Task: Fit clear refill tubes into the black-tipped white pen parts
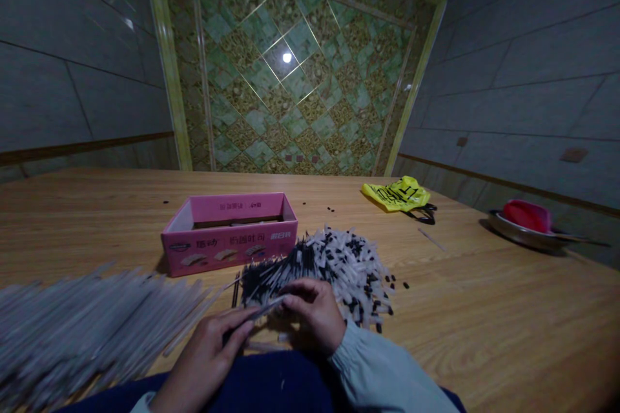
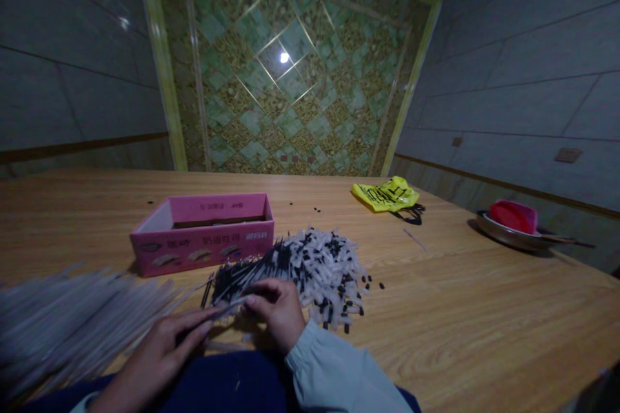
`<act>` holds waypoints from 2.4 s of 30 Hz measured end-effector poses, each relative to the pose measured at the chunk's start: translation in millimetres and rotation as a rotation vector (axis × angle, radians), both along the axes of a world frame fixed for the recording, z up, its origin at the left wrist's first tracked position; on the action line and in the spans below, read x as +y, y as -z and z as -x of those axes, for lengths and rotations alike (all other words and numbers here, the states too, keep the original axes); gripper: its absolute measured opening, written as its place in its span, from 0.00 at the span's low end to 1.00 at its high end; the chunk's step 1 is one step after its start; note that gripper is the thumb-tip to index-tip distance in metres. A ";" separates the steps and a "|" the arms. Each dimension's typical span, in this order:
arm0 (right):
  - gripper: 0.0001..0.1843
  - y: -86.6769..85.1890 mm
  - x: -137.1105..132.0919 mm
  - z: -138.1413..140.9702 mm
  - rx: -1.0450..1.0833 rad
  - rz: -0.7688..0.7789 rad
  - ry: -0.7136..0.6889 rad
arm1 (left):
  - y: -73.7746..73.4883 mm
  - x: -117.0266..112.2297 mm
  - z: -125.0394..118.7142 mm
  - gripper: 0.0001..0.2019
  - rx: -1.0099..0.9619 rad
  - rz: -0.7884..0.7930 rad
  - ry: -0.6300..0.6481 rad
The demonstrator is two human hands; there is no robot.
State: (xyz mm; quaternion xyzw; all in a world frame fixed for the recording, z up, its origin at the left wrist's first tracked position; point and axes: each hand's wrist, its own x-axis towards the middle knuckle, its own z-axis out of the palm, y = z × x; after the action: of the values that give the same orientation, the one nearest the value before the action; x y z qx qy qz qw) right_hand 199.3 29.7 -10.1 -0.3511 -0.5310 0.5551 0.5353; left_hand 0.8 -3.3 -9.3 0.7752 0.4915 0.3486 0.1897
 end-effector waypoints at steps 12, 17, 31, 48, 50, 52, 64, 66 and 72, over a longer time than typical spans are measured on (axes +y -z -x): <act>0.06 -3.8 -7.4 0.0 -0.347 -0.197 0.067 | 1.5 -1.4 -0.5 0.14 0.092 0.005 0.020; 0.06 -0.6 -10.3 3.9 -0.398 -0.150 0.060 | 0.6 -0.7 -1.4 0.14 0.086 0.000 0.031; 0.10 -4.1 -13.7 -1.3 -0.828 -0.588 0.131 | 1.5 -2.6 -2.1 0.13 0.104 -0.063 0.003; 0.24 -3.4 -15.0 2.2 -0.958 -0.469 0.110 | 3.1 -6.2 3.1 0.17 0.277 -0.524 -0.036; 0.25 -3.5 -13.8 0.7 -0.890 -0.386 0.051 | 1.6 -7.3 2.7 0.19 0.317 -0.587 -0.023; 0.26 -2.6 -12.3 -0.8 -0.829 -0.301 -0.016 | 0.2 -8.5 1.3 0.20 0.361 -0.648 -0.016; 0.28 2.5 -6.2 -4.3 -0.395 0.296 -0.302 | -1.8 -10.8 -4.9 0.19 0.452 -0.674 0.021; 0.27 0.7 -6.0 -5.2 -0.347 0.351 -0.347 | -2.7 -11.6 -4.4 0.19 0.449 -0.650 0.019; 0.29 2.1 -6.1 -3.0 -0.299 0.304 -0.299 | -3.2 -8.6 0.7 0.20 0.352 -0.554 0.031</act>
State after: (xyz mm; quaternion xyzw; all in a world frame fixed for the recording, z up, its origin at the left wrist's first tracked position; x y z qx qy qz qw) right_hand 202.3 23.6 -12.2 -0.4233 -0.5606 0.6435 0.3040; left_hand 0.1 -11.9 -6.2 0.8531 0.3913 0.3268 -0.1111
